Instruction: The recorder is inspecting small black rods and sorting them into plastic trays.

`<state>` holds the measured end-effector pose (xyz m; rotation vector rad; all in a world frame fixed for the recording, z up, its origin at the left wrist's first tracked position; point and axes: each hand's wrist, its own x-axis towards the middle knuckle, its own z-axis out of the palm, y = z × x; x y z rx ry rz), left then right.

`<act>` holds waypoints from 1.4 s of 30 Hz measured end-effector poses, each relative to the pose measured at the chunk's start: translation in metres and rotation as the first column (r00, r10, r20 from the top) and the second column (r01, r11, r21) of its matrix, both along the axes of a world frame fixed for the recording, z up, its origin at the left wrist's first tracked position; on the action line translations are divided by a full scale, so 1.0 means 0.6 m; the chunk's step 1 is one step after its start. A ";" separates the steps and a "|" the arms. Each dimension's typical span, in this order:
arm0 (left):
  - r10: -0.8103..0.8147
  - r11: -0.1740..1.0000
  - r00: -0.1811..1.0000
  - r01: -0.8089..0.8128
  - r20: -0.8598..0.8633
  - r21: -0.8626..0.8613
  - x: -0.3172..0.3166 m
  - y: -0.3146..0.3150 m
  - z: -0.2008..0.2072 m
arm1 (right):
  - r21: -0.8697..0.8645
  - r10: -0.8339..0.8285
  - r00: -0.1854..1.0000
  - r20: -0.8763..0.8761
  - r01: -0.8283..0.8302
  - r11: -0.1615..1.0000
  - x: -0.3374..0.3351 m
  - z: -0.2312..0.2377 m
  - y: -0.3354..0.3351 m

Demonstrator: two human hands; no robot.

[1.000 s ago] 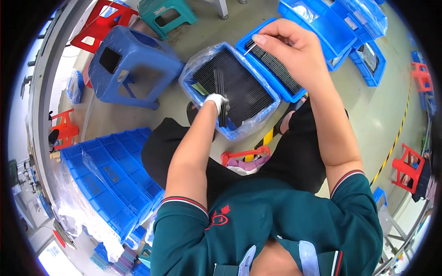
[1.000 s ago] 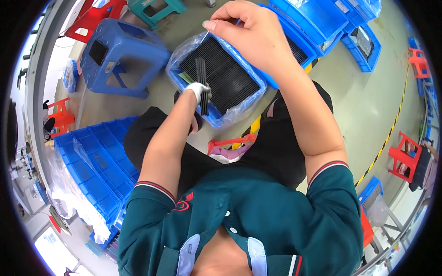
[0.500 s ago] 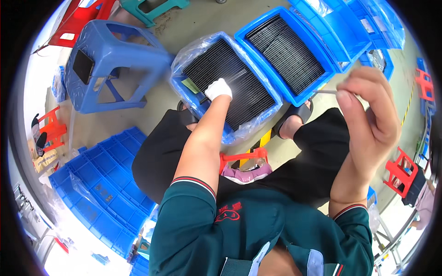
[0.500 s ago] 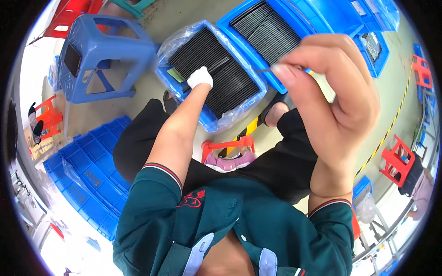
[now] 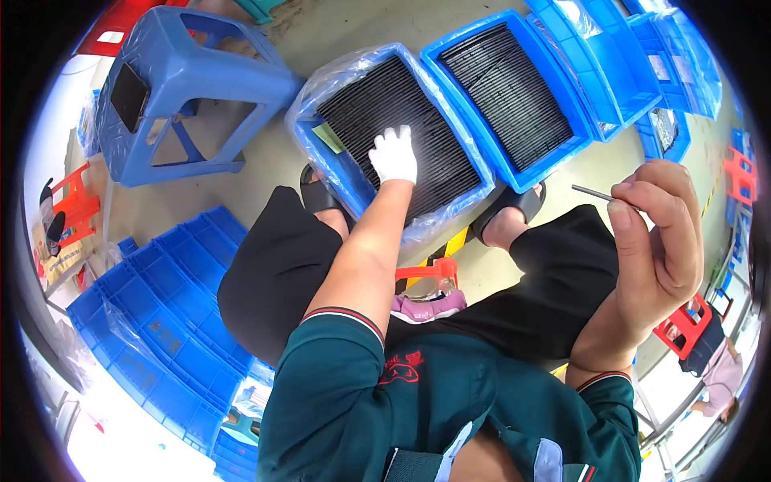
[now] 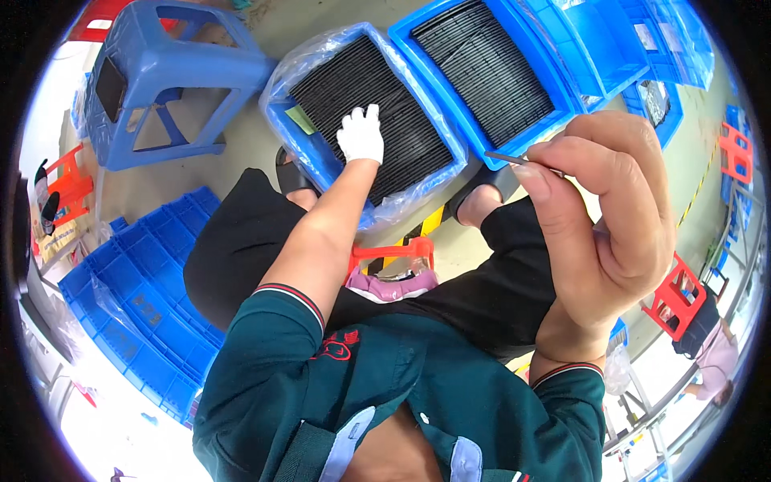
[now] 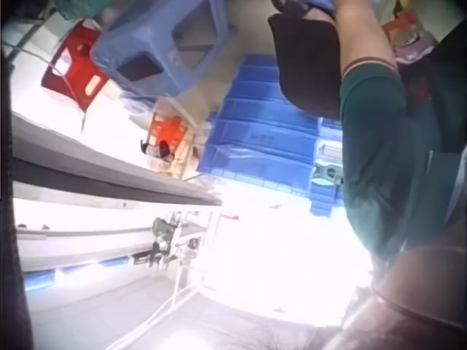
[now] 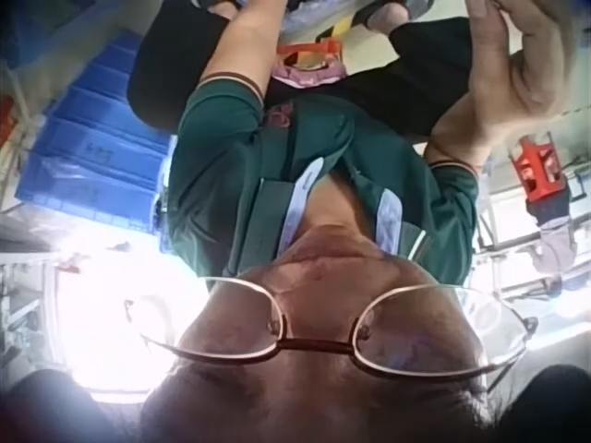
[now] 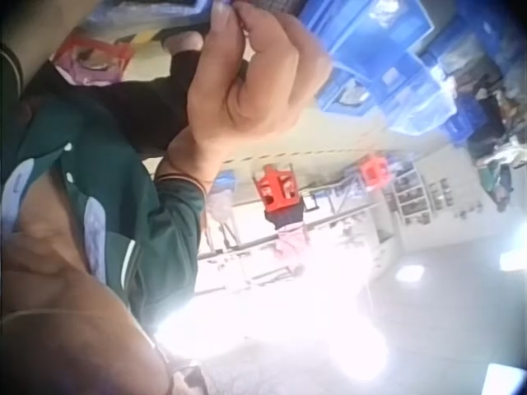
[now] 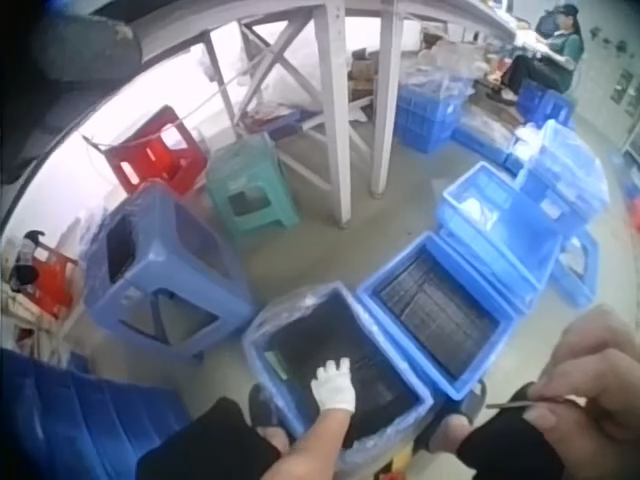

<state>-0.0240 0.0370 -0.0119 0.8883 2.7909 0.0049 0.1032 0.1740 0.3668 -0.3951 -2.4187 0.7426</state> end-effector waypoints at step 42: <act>0.630 -0.017 0.042 -0.998 0.776 0.068 -0.067 -0.058 -0.094 | 0.011 -0.013 0.999 0.039 0.013 1.000 -0.001 0.006 0.011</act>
